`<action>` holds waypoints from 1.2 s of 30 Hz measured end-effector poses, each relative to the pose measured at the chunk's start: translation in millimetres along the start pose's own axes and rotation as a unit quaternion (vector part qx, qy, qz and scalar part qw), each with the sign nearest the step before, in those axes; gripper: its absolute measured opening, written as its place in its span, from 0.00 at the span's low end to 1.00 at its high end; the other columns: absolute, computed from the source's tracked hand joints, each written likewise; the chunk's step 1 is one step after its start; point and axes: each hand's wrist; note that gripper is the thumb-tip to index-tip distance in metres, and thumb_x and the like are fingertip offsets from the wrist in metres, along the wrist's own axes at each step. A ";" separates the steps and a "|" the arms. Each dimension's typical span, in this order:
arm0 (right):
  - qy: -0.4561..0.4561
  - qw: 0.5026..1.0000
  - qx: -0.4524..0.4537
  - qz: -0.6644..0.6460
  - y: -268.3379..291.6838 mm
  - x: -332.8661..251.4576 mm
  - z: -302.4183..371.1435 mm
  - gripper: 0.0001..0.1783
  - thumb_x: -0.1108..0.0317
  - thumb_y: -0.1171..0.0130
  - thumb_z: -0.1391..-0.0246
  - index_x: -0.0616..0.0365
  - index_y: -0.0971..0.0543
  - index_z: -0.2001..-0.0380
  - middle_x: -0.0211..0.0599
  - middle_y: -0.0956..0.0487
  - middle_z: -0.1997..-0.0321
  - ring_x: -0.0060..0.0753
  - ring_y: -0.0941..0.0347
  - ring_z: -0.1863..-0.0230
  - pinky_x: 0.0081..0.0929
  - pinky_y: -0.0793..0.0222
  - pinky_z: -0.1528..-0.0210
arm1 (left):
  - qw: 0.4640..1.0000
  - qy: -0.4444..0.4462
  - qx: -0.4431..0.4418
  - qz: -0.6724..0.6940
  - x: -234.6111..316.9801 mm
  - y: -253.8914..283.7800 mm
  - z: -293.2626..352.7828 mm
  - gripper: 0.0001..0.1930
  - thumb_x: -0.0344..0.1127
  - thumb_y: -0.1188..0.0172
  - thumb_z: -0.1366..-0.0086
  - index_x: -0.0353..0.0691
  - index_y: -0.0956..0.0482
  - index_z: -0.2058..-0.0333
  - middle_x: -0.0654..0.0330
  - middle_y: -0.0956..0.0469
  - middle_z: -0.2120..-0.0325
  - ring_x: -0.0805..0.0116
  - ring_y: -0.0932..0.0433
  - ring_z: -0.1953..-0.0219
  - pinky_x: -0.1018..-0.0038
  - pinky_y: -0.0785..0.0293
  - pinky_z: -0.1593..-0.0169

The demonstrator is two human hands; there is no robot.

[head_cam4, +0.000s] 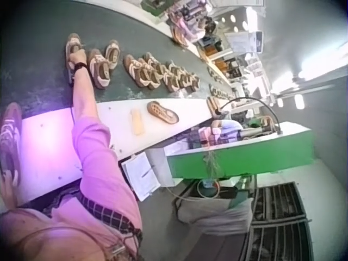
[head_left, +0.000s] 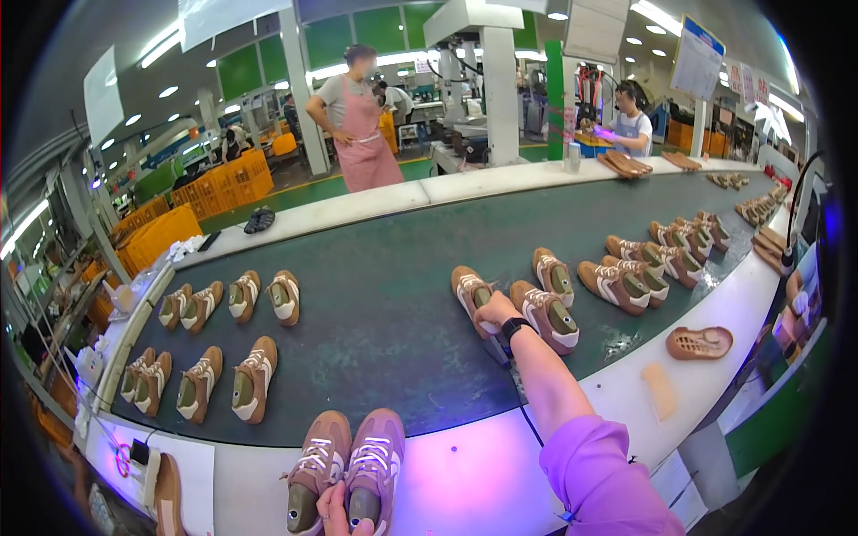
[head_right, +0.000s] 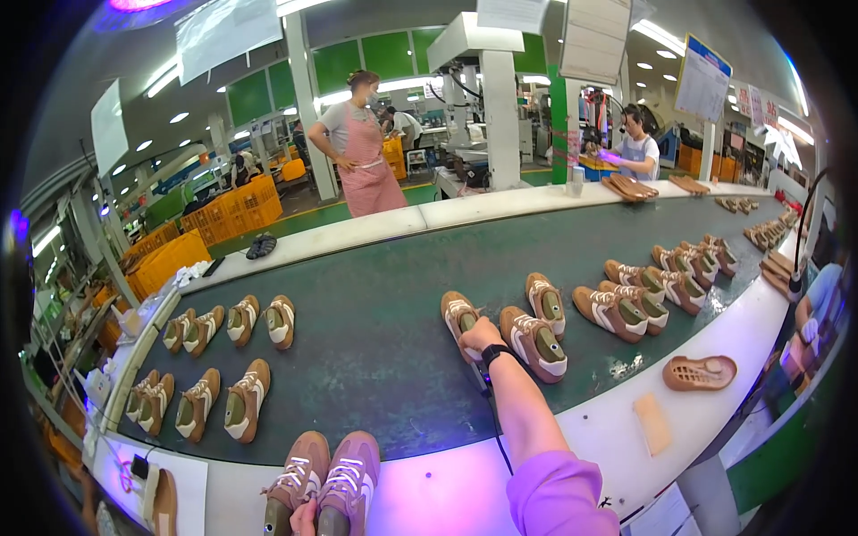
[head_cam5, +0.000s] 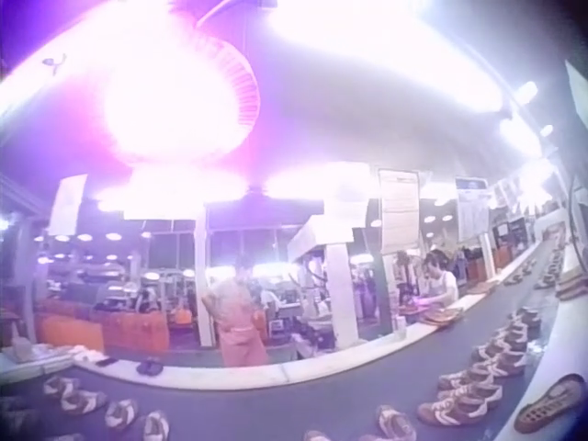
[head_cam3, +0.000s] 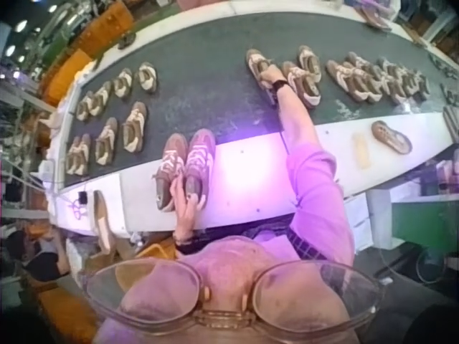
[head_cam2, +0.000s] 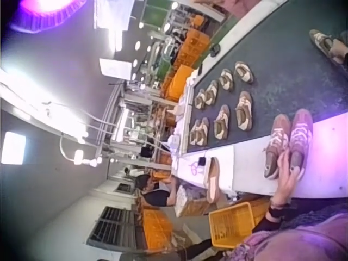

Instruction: The recorder is inspecting and assembling shoes on a conveyor belt, including checking pairs, placing them on the belt, and painting a section of a shoe heel.

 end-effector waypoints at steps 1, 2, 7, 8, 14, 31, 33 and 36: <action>0.009 1.000 -0.020 -0.007 5.9 5.3 4.2 0.35 0.65 0.30 0.72 0.74 0.27 0.58 0.56 0.22 0.59 0.44 0.23 0.57 0.33 0.27 0.56 | 1.000 0.005 -0.007 0.008 0.8 -2.4 -1.4 0.31 0.29 0.52 0.40 0.37 0.48 0.37 0.60 0.55 0.41 0.63 0.42 0.45 0.68 0.26 0.55; 0.017 0.999 -0.041 -0.015 12.4 6.6 13.7 0.32 0.65 0.30 0.72 0.74 0.25 0.61 0.54 0.21 0.63 0.41 0.22 0.61 0.32 0.26 0.61 | 1.000 0.010 -0.014 0.014 2.0 -2.9 -2.2 0.31 0.28 0.52 0.39 0.37 0.49 0.36 0.59 0.55 0.41 0.63 0.43 0.45 0.68 0.26 0.56; -0.017 0.972 -0.167 -0.163 37.8 12.8 65.8 0.17 0.68 0.35 0.61 0.67 0.23 0.67 0.41 0.21 0.68 0.34 0.23 0.67 0.31 0.26 0.68 | 0.997 0.073 -0.011 0.032 -26.3 -1.5 1.0 0.29 0.29 0.51 0.39 0.36 0.45 0.38 0.54 0.40 0.44 0.59 0.32 0.52 0.70 0.29 0.52; -0.043 0.932 -0.231 -0.276 41.8 13.6 80.6 0.13 0.68 0.37 0.57 0.65 0.23 0.68 0.39 0.21 0.70 0.33 0.23 0.68 0.32 0.26 0.69 | 0.997 -0.013 -0.040 -0.066 -27.4 7.5 -6.0 0.43 0.39 0.38 0.48 0.25 0.50 0.39 0.44 0.40 0.43 0.53 0.40 0.39 0.65 0.49 0.36; -0.046 0.883 -0.300 -0.359 87.7 23.0 189.4 0.13 0.66 0.43 0.53 0.63 0.23 0.65 0.34 0.21 0.68 0.29 0.23 0.69 0.27 0.26 0.64 | 0.990 0.046 -0.133 0.025 14.8 10.3 -35.4 0.46 0.42 0.36 0.49 0.23 0.52 0.39 0.41 0.41 0.42 0.54 0.43 0.37 0.67 0.49 0.36; 0.156 0.951 -0.233 -0.129 52.4 50.8 286.5 0.41 0.61 0.30 0.67 0.66 0.35 0.49 0.46 0.23 0.58 0.37 0.25 0.58 0.28 0.31 0.55 | 0.992 0.079 -0.037 0.091 2.9 -26.8 -44.6 0.41 0.33 0.33 0.57 0.27 0.43 0.44 0.48 0.31 0.52 0.59 0.30 0.49 0.71 0.34 0.46; 0.098 0.906 -0.287 -0.296 49.0 55.3 285.3 0.34 0.69 0.32 0.61 0.66 0.34 0.49 0.39 0.25 0.55 0.30 0.27 0.55 0.26 0.31 0.53 | 0.953 0.115 -0.058 0.276 11.8 -26.2 -35.7 0.35 0.26 0.37 0.57 0.36 0.37 0.46 0.58 0.30 0.56 0.69 0.30 0.53 0.74 0.33 0.48; 0.080 0.821 -0.335 -0.456 44.1 54.8 302.8 0.33 0.74 0.35 0.57 0.63 0.36 0.47 0.37 0.26 0.53 0.28 0.28 0.53 0.27 0.32 0.49 | 0.937 0.082 -0.037 0.338 14.5 -42.9 -29.7 0.39 0.23 0.38 0.59 0.38 0.40 0.44 0.59 0.31 0.54 0.67 0.30 0.51 0.74 0.33 0.48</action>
Point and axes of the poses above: each hand's wrist, its own z-axis away from the middle knuckle, its own y-axis out of the back of the hand, x = y × z
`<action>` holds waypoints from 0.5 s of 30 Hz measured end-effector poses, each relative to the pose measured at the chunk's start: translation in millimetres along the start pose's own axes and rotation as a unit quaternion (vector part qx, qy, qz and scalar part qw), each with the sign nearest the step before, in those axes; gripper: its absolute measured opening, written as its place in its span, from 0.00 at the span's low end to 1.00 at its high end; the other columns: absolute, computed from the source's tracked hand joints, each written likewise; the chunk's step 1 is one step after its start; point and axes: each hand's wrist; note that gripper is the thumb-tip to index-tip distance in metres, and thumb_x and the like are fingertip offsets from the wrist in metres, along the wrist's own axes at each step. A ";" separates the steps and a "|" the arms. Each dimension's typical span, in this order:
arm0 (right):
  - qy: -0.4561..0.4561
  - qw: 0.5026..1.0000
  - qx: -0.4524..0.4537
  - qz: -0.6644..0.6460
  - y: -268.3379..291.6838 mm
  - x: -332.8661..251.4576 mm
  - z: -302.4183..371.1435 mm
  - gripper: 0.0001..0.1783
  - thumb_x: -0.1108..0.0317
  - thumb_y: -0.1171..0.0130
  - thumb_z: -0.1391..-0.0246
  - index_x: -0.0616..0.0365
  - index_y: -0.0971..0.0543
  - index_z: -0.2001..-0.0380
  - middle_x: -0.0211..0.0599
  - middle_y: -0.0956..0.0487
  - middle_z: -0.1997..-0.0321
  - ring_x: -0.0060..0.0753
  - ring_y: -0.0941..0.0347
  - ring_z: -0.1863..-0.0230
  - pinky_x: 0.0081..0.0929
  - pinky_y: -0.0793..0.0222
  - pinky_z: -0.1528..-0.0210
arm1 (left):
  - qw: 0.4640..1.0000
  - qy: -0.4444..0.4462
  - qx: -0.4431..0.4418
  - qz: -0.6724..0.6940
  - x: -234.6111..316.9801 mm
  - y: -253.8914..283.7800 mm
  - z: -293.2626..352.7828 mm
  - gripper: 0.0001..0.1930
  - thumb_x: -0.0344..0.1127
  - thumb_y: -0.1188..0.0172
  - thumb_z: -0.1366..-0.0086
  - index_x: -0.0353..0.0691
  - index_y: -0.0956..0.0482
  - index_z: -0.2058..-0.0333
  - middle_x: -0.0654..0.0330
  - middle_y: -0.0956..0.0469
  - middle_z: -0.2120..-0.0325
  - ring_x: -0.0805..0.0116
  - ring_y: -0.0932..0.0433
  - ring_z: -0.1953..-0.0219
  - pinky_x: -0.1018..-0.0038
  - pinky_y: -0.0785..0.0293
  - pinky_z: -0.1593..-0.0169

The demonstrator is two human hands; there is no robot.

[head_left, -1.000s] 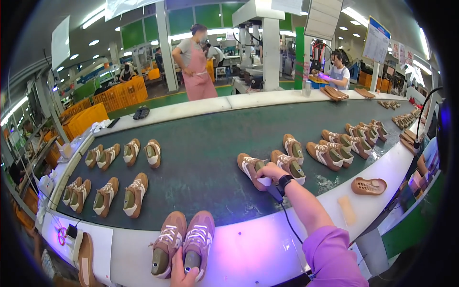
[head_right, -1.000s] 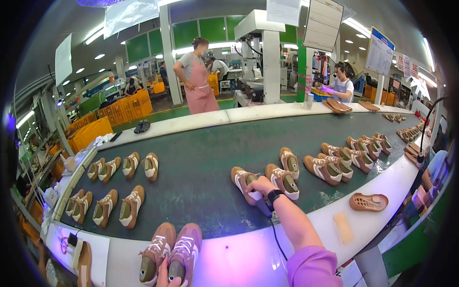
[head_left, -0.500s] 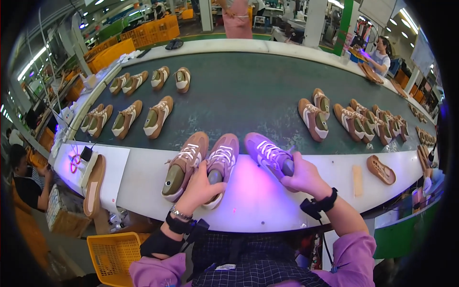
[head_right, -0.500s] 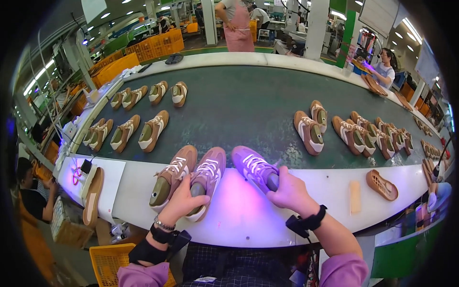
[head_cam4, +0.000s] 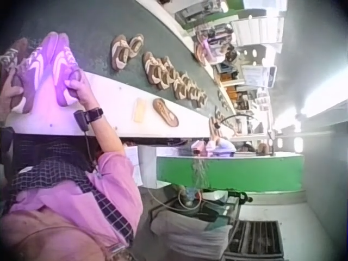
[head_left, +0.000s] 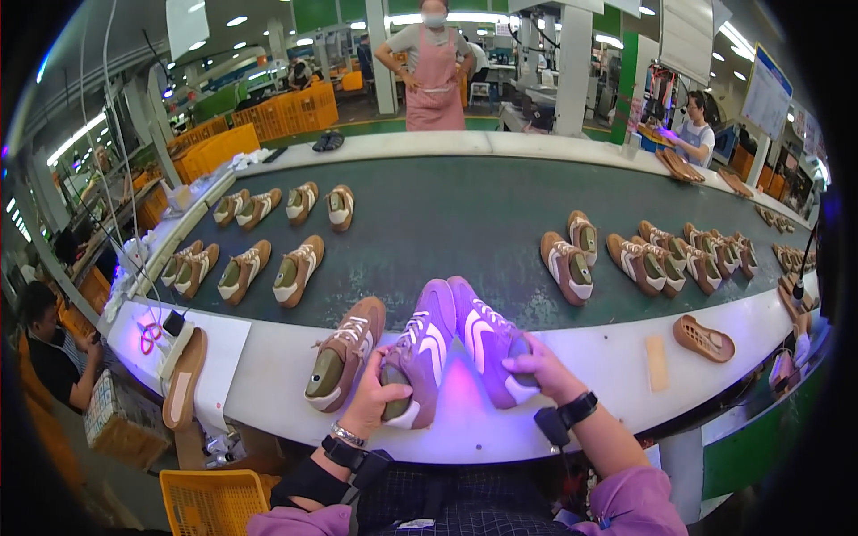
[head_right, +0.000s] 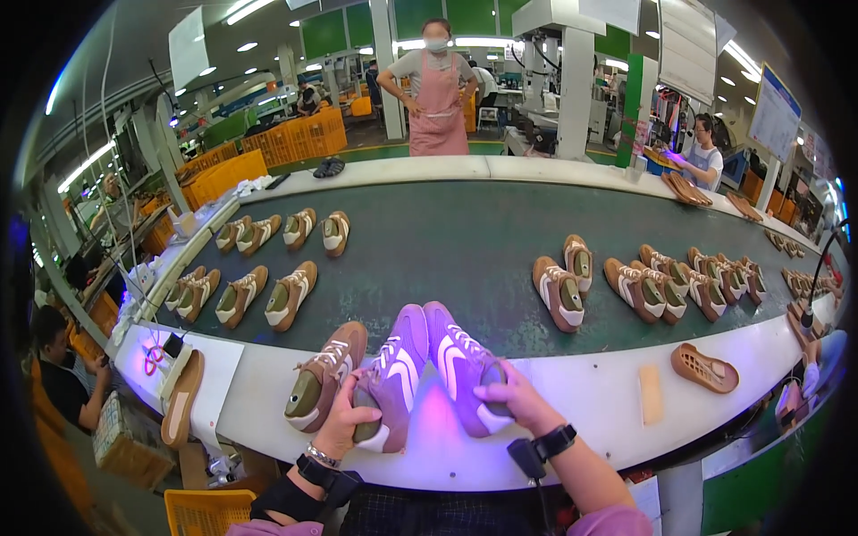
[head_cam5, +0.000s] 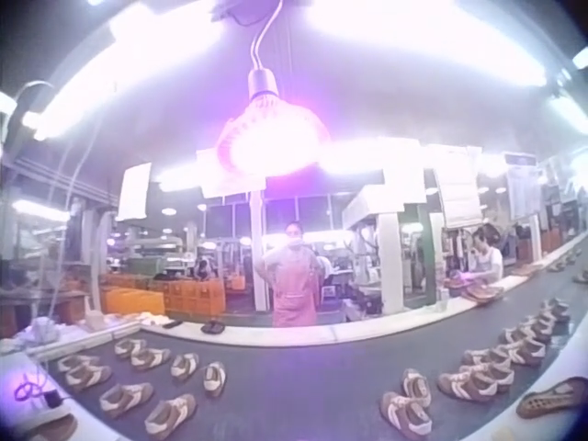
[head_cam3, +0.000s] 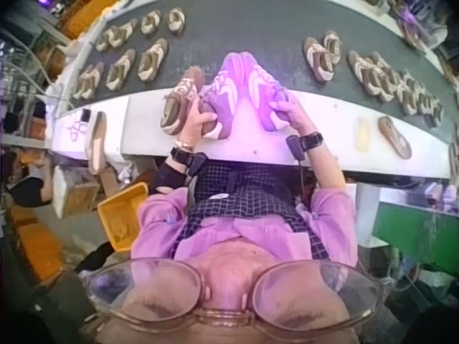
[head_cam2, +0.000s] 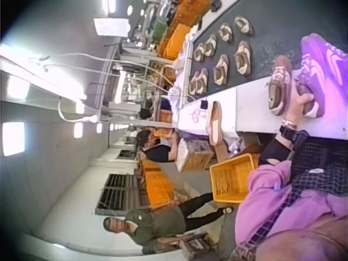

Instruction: The recorder is inspecting and assembling shoes on a conveyor belt, including checking pairs, placing them on the belt, and painting a section of a shoe heel.

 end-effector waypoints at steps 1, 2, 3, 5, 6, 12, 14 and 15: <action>0.016 1.000 -0.014 -0.022 -1.7 6.6 0.5 0.35 0.75 0.35 0.57 0.62 0.37 0.45 0.37 0.27 0.52 0.28 0.28 0.53 0.28 0.33 0.49 | 1.000 0.010 0.000 0.024 -1.1 -2.0 -3.5 0.40 0.21 0.41 0.60 0.39 0.42 0.43 0.58 0.32 0.53 0.65 0.31 0.50 0.72 0.34 0.46; 0.018 0.998 -0.011 -0.054 -7.4 4.1 4.2 0.35 0.76 0.35 0.58 0.60 0.37 0.46 0.36 0.27 0.53 0.28 0.29 0.51 0.29 0.34 0.47 | 1.000 0.006 -0.003 0.022 -0.1 -5.3 -8.0 0.40 0.21 0.41 0.60 0.39 0.42 0.43 0.58 0.32 0.53 0.65 0.31 0.50 0.72 0.34 0.46; 0.039 0.998 -0.019 -0.052 -8.5 6.3 5.1 0.35 0.77 0.35 0.59 0.60 0.38 0.46 0.35 0.28 0.53 0.28 0.30 0.51 0.30 0.34 0.46 | 0.998 0.001 -0.013 0.060 1.4 -8.8 -12.3 0.40 0.21 0.43 0.60 0.39 0.43 0.43 0.58 0.31 0.53 0.64 0.30 0.49 0.70 0.34 0.45; 0.059 0.995 -0.022 -0.080 -12.4 1.1 6.2 0.38 0.81 0.35 0.65 0.59 0.38 0.47 0.34 0.29 0.53 0.29 0.31 0.50 0.30 0.36 0.45 | 0.993 0.001 -0.025 0.118 10.0 -17.4 -21.9 0.41 0.18 0.48 0.62 0.39 0.43 0.42 0.56 0.31 0.52 0.60 0.30 0.48 0.68 0.33 0.43; 0.065 0.994 -0.022 -0.079 -13.3 -6.2 7.0 0.38 0.81 0.35 0.65 0.59 0.38 0.47 0.34 0.29 0.53 0.29 0.31 0.50 0.30 0.36 0.45 | 0.993 -0.002 -0.029 0.116 12.9 -21.0 -29.8 0.41 0.18 0.48 0.62 0.39 0.43 0.42 0.56 0.31 0.52 0.60 0.30 0.48 0.68 0.33 0.43; 0.125 0.989 -0.070 0.033 -1.2 -36.6 -8.8 0.37 0.81 0.34 0.75 0.54 0.39 0.57 0.30 0.31 0.59 0.26 0.31 0.55 0.25 0.35 0.51 | 0.981 -0.036 -0.102 0.162 17.3 -45.6 -75.3 0.43 0.21 0.49 0.67 0.39 0.43 0.42 0.57 0.32 0.52 0.60 0.31 0.47 0.67 0.36 0.40; 0.101 0.991 -0.090 0.015 11.1 -23.4 -19.0 0.45 0.80 0.35 0.75 0.55 0.41 0.47 0.34 0.32 0.52 0.31 0.34 0.48 0.28 0.38 0.45 | 0.980 -0.042 -0.112 0.162 0.6 -39.2 -83.8 0.44 0.24 0.49 0.68 0.40 0.43 0.42 0.57 0.32 0.51 0.60 0.32 0.46 0.67 0.37 0.39; 0.092 0.989 -0.100 -0.054 7.1 -22.6 -20.7 0.51 0.79 0.36 0.75 0.54 0.46 0.42 0.36 0.35 0.47 0.33 0.37 0.43 0.30 0.41 0.42 | 0.972 -0.032 -0.114 0.201 -9.9 -38.0 -86.0 0.44 0.22 0.48 0.67 0.41 0.43 0.42 0.57 0.32 0.51 0.59 0.33 0.46 0.67 0.38 0.40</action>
Point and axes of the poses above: each hand's wrist, its own z-axis away from the middle knuckle, its own y-axis out of the back of the hand, x = y × z
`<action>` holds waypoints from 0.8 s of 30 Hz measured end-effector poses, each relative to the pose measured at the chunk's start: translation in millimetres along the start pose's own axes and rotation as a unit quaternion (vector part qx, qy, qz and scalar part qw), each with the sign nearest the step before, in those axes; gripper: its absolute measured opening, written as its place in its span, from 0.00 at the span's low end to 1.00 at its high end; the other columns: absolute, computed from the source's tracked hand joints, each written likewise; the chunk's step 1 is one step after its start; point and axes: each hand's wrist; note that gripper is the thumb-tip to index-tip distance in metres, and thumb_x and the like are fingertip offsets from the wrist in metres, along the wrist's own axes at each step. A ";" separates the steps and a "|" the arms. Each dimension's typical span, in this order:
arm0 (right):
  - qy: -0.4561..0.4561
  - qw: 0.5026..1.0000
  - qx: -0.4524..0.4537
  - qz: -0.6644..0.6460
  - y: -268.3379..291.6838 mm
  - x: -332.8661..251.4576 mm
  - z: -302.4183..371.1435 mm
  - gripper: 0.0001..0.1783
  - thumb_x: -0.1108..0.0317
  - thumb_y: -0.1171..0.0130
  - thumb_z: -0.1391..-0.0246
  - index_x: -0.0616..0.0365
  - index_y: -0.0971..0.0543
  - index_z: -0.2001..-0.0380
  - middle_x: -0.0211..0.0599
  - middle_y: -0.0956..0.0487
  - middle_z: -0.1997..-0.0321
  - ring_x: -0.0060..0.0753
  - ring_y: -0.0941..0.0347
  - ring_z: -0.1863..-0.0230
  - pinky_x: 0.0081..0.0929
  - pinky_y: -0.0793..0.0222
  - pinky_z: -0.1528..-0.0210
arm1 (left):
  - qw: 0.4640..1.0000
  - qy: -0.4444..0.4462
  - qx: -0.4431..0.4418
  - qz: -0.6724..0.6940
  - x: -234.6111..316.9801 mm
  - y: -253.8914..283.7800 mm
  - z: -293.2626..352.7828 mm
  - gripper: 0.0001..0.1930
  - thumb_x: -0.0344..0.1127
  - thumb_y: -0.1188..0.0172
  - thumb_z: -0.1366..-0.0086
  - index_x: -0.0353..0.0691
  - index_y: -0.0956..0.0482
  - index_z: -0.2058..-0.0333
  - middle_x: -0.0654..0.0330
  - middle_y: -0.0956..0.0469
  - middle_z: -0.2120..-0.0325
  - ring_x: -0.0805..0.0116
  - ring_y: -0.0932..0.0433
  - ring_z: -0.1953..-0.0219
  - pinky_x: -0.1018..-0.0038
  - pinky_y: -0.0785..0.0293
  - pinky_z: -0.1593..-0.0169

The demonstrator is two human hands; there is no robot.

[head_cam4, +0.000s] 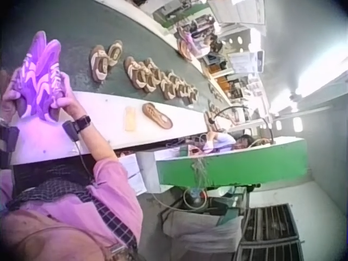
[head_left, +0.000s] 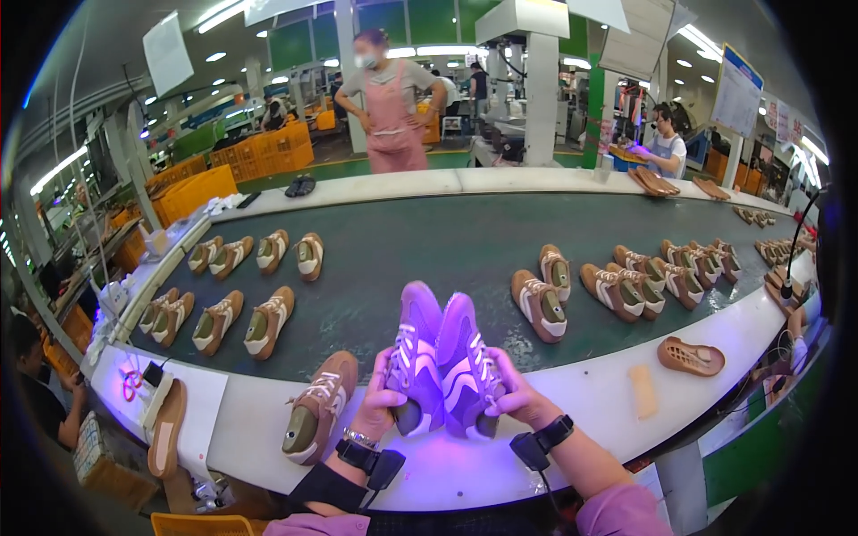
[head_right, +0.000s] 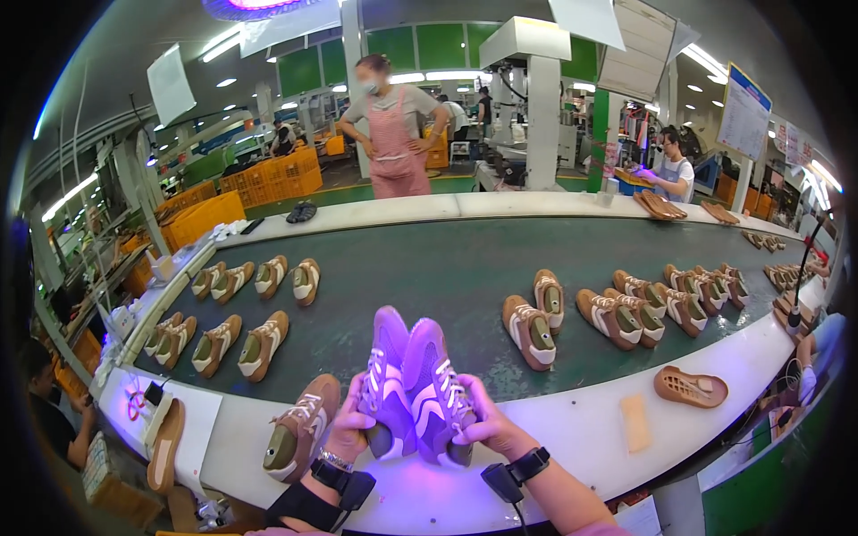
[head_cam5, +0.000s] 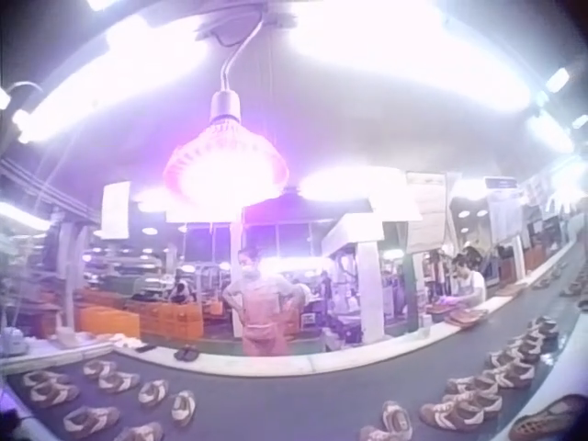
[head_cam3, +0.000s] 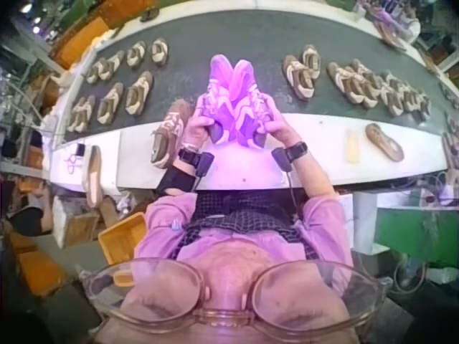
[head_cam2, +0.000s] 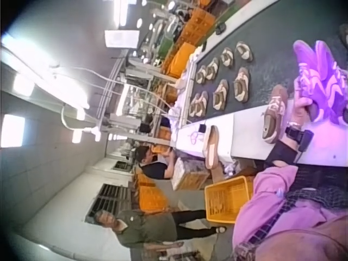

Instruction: The recorder is inspecting and assembling shoes on a conveyor belt, including checking pairs, placing them on the belt, and painting a section of a shoe heel.

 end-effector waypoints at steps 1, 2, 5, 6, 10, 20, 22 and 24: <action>-0.003 0.997 -0.003 -0.071 -0.5 2.6 -1.8 0.56 0.79 0.37 0.74 0.53 0.50 0.36 0.38 0.37 0.42 0.35 0.40 0.39 0.32 0.44 0.38 | 0.999 0.006 0.002 0.040 -7.1 6.0 -3.8 0.44 0.21 0.48 0.66 0.42 0.44 0.43 0.56 0.33 0.51 0.59 0.33 0.45 0.67 0.38 0.40; -0.020 0.997 -0.007 -0.080 0.2 8.8 0.5 0.64 0.77 0.38 0.74 0.51 0.61 0.32 0.39 0.44 0.35 0.38 0.46 0.34 0.35 0.50 0.34 | 1.000 0.012 0.002 0.029 -7.9 4.4 -1.0 0.41 0.23 0.45 0.63 0.43 0.43 0.44 0.57 0.32 0.52 0.60 0.32 0.46 0.68 0.36 0.41; -0.050 0.996 0.010 -0.067 9.1 3.8 -1.0 0.63 0.78 0.37 0.73 0.51 0.59 0.32 0.38 0.42 0.36 0.37 0.44 0.35 0.35 0.48 0.35 | 0.999 0.044 0.027 -0.002 -9.4 -0.8 -14.8 0.39 0.26 0.40 0.60 0.43 0.43 0.44 0.57 0.32 0.52 0.62 0.31 0.48 0.68 0.35 0.42; -0.037 0.997 0.019 -0.062 11.1 6.4 -0.7 0.62 0.77 0.37 0.72 0.52 0.58 0.32 0.39 0.42 0.36 0.36 0.43 0.36 0.34 0.47 0.36 | 0.999 0.034 0.024 -0.012 -13.1 0.0 -14.8 0.38 0.29 0.38 0.58 0.43 0.42 0.45 0.57 0.32 0.52 0.63 0.30 0.49 0.69 0.34 0.43; -0.002 0.998 0.049 -0.032 8.3 1.8 -4.6 0.60 0.74 0.34 0.70 0.56 0.55 0.33 0.40 0.41 0.37 0.36 0.42 0.37 0.33 0.44 0.37 | 0.999 0.022 0.030 -0.017 -11.4 0.2 -12.3 0.38 0.29 0.38 0.59 0.42 0.42 0.45 0.57 0.32 0.52 0.62 0.30 0.49 0.68 0.34 0.43; 0.055 0.993 0.104 0.018 13.4 -10.2 11.3 0.62 0.75 0.31 0.71 0.57 0.56 0.33 0.41 0.41 0.38 0.34 0.40 0.38 0.32 0.44 0.38 | 0.997 0.021 -0.013 -0.072 -4.5 -9.8 -2.5 0.44 0.30 0.35 0.66 0.43 0.44 0.45 0.58 0.34 0.53 0.61 0.31 0.48 0.68 0.34 0.43; 0.060 0.992 0.105 0.039 11.7 -12.2 15.5 0.63 0.74 0.30 0.71 0.57 0.58 0.33 0.42 0.40 0.38 0.35 0.39 0.39 0.33 0.43 0.38 | 0.997 0.022 -0.007 -0.070 -5.3 -13.8 -1.4 0.45 0.29 0.34 0.67 0.43 0.44 0.46 0.58 0.34 0.53 0.61 0.31 0.48 0.68 0.34 0.44; 0.068 0.991 0.100 0.057 6.0 -16.2 18.0 0.64 0.74 0.29 0.71 0.57 0.59 0.33 0.43 0.40 0.39 0.36 0.39 0.40 0.33 0.43 0.38 | 0.997 0.020 -0.007 -0.081 -3.7 -15.8 -0.2 0.45 0.29 0.34 0.68 0.44 0.44 0.46 0.58 0.34 0.53 0.62 0.32 0.48 0.68 0.35 0.43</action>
Point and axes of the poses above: each hand's wrist, its own z-axis away from the middle knuckle, its own y-axis out of the back of the hand, x = y × z
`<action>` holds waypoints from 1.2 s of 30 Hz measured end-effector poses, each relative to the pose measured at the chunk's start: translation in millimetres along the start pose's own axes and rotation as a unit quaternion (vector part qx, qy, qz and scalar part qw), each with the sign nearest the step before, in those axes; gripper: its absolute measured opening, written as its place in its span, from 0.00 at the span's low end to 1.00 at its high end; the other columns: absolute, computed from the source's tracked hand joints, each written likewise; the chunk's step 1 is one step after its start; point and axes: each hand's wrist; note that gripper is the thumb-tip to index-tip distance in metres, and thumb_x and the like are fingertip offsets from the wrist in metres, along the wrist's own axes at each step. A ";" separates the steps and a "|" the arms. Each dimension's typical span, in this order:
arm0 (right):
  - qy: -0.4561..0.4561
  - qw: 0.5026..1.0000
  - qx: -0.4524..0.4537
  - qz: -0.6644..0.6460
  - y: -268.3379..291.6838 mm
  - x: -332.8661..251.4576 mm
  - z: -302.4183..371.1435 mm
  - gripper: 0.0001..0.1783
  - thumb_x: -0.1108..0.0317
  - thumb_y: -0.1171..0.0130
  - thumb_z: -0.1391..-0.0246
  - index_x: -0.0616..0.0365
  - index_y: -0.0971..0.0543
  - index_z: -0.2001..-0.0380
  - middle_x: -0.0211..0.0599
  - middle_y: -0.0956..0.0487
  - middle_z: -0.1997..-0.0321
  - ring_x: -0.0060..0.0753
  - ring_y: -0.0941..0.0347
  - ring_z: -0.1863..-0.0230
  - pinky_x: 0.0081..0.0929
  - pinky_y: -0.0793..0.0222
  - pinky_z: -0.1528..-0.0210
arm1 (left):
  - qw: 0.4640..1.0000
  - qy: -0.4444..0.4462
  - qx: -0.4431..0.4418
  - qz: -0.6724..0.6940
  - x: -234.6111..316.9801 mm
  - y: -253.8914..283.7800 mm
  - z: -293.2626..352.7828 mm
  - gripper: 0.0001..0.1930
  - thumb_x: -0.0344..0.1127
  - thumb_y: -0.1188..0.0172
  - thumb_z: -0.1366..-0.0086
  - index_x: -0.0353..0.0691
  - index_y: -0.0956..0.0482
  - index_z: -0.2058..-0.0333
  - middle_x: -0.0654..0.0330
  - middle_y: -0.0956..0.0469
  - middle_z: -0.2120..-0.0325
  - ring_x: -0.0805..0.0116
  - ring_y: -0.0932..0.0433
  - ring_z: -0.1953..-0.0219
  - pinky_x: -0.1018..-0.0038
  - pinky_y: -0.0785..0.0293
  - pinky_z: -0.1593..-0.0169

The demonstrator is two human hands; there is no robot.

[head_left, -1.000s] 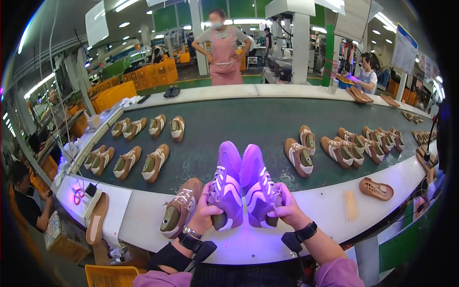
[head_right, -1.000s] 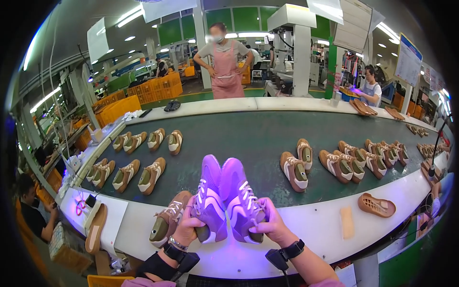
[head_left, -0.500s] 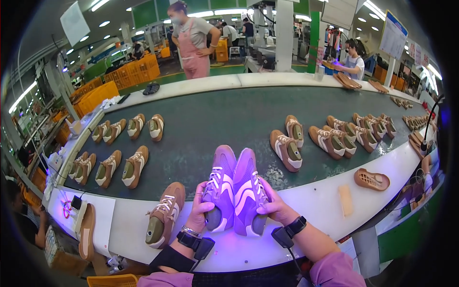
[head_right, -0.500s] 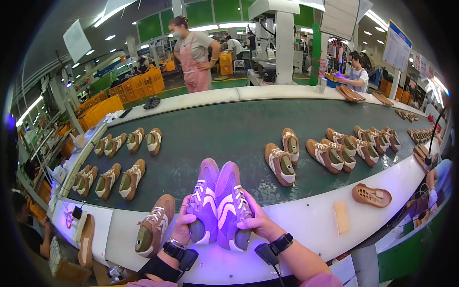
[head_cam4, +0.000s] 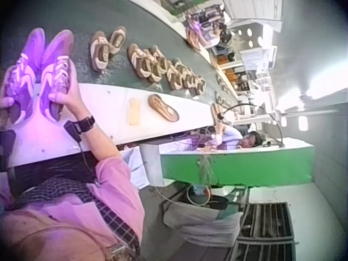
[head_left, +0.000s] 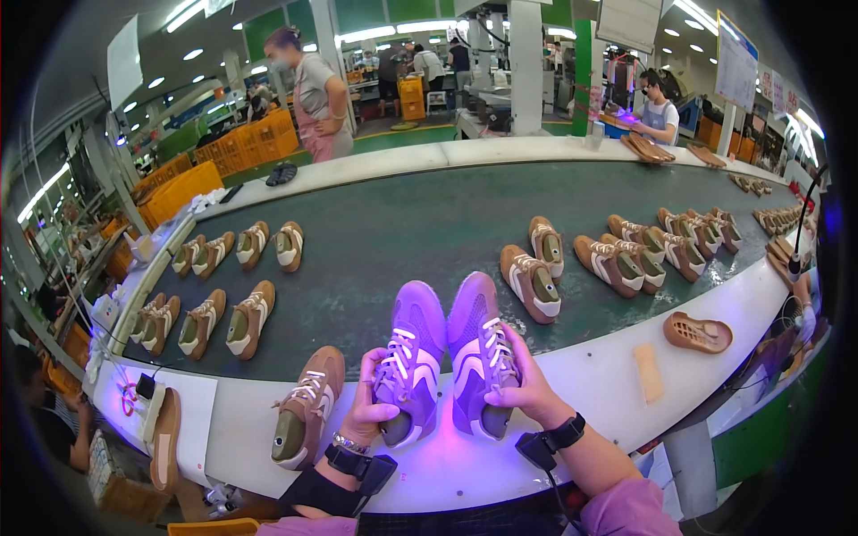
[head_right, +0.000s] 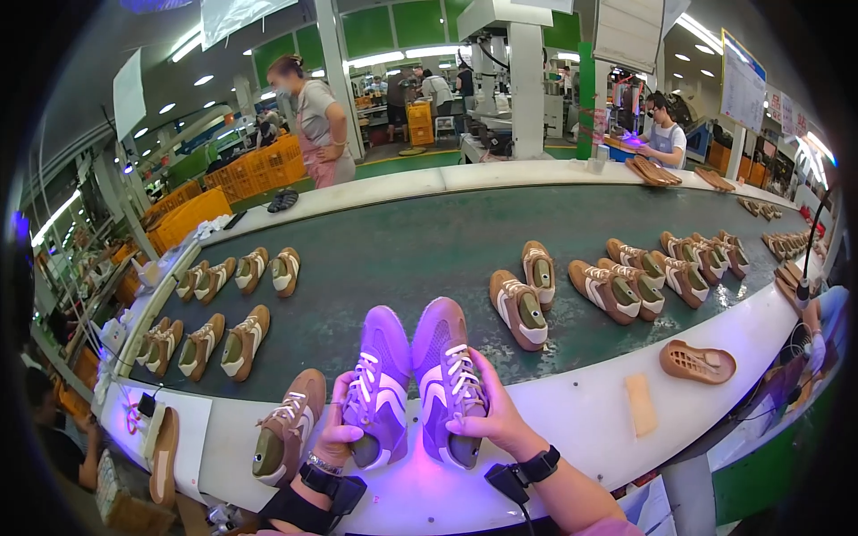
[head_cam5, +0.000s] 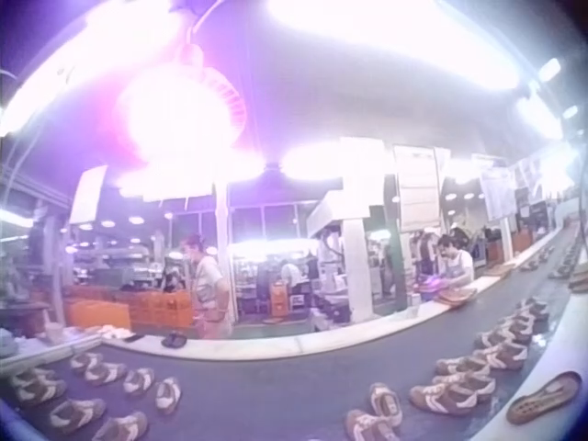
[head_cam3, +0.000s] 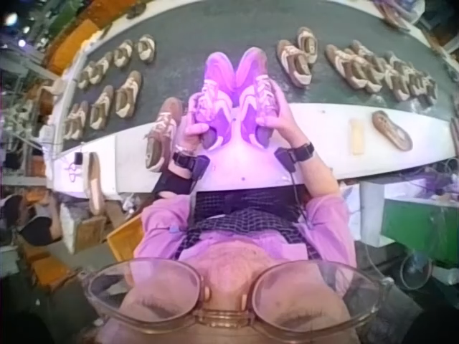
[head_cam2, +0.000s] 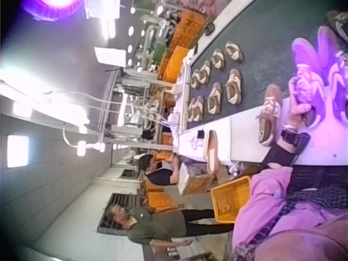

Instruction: The recorder is inspecting and assembling shoes on a conveyor belt, including checking pairs, placing them on the belt, and painting a section of a shoe heel.

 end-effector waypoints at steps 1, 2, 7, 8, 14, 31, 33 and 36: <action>0.004 1.000 0.002 0.025 -3.1 -3.4 3.7 0.65 0.72 0.28 0.71 0.57 0.60 0.33 0.44 0.39 0.39 0.37 0.38 0.40 0.34 0.42 0.39 | 1.000 0.000 -0.001 -0.006 0.0 -0.6 1.2 0.45 0.29 0.34 0.68 0.44 0.44 0.46 0.58 0.34 0.53 0.62 0.32 0.48 0.67 0.35 0.43; 0.009 0.999 0.005 0.052 -3.6 -4.4 4.7 0.66 0.71 0.28 0.70 0.57 0.62 0.33 0.46 0.39 0.40 0.38 0.37 0.41 0.35 0.42 0.39 | 1.000 -0.013 -0.007 -0.022 -2.7 -0.2 1.0 0.46 0.30 0.32 0.68 0.42 0.46 0.46 0.56 0.36 0.52 0.61 0.33 0.47 0.67 0.36 0.42; 0.116 0.978 0.036 0.168 -1.7 8.9 9.1 0.67 0.65 0.25 0.70 0.61 0.63 0.34 0.50 0.39 0.41 0.40 0.37 0.41 0.36 0.41 0.40 | 0.940 -0.198 -0.026 -0.276 -12.1 -13.9 -2.0 0.50 0.37 0.26 0.65 0.38 0.50 0.45 0.52 0.38 0.50 0.61 0.34 0.47 0.66 0.39 0.41; 0.152 0.960 0.038 0.233 1.0 10.9 7.4 0.68 0.65 0.24 0.71 0.62 0.63 0.34 0.50 0.40 0.41 0.41 0.38 0.40 0.36 0.41 0.40 | 0.947 -0.204 -0.002 -0.247 -16.1 -18.6 -2.8 0.52 0.39 0.25 0.65 0.38 0.51 0.44 0.52 0.38 0.50 0.61 0.34 0.47 0.66 0.40 0.40; 0.203 0.953 0.097 0.205 16.9 41.6 -4.0 0.48 0.46 0.48 0.48 0.65 0.55 0.35 0.41 0.40 0.41 0.35 0.42 0.39 0.31 0.52 0.35 | 0.986 -0.066 -0.043 -0.149 -11.7 -8.1 -5.8 0.48 0.41 0.25 0.60 0.37 0.44 0.43 0.57 0.35 0.49 0.65 0.36 0.43 0.70 0.44 0.39; -0.035 0.987 -0.050 -0.146 18.2 25.3 -9.5 0.50 0.49 0.33 0.56 0.51 0.49 0.37 0.38 0.35 0.42 0.33 0.35 0.42 0.36 0.36 0.41 | 0.994 0.079 -0.062 0.045 -38.1 5.9 -3.6 0.40 0.46 0.29 0.51 0.37 0.38 0.43 0.61 0.26 0.56 0.71 0.24 0.58 0.77 0.26 0.58; -0.058 0.986 -0.052 -0.145 21.4 19.3 -4.5 0.58 0.43 0.30 0.63 0.50 0.52 0.35 0.39 0.38 0.39 0.34 0.37 0.40 0.36 0.38 0.39 | 0.992 0.099 -0.051 0.059 -39.3 -4.3 -1.0 0.43 0.46 0.28 0.53 0.36 0.41 0.41 0.59 0.28 0.54 0.68 0.25 0.53 0.73 0.27 0.51; -0.091 0.981 -0.085 -0.151 29.7 17.6 1.2 0.58 0.44 0.33 0.58 0.48 0.57 0.33 0.37 0.43 0.35 0.33 0.44 0.36 0.34 0.44 0.36 | 0.984 0.126 -0.093 0.089 -45.7 -5.8 1.8 0.47 0.45 0.27 0.54 0.36 0.45 0.39 0.57 0.30 0.50 0.66 0.28 0.49 0.70 0.29 0.47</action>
Point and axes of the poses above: each hand's wrist, its own z-axis away from the middle knuckle, its own y-axis out of the back of the hand, x = y × z
